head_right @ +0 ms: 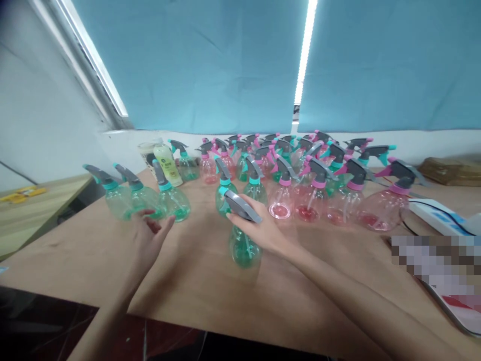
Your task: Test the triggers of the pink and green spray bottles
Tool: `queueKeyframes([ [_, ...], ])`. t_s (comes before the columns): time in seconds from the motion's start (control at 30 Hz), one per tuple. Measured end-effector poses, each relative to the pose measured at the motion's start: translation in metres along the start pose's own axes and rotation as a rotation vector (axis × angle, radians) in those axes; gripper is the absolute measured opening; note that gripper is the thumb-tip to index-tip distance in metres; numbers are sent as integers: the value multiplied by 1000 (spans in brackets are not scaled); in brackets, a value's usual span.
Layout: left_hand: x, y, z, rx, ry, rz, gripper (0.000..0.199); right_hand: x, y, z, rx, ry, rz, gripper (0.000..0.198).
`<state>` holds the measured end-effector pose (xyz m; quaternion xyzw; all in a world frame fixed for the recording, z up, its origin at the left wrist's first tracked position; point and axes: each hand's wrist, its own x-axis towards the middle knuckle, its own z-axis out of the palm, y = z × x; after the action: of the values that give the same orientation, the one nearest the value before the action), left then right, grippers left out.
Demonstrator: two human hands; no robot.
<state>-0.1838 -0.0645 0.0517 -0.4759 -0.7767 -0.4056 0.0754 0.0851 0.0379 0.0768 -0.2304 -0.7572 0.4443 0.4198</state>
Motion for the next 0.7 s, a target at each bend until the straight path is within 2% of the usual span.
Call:
queueKeyframes([
  [0.07,-14,6,6,-22,-47,89,45,-2,2,-3,89,-30,-26,37],
  [0.13,-24,16,16,-25,-135,235,35,-4,3,-9,169,-45,-27,38],
  [0.27,-37,48,34,-13,-254,429,20,-12,1,-25,253,-21,-15,42],
  [0.5,-56,110,69,-24,-502,775,12,-26,-5,-53,167,17,-54,40],
  [0.6,-58,122,91,-44,-571,876,8,-31,-3,-64,82,36,-48,37],
  [0.7,-57,124,110,-56,-591,915,8,-34,2,-74,-6,80,-45,29],
])
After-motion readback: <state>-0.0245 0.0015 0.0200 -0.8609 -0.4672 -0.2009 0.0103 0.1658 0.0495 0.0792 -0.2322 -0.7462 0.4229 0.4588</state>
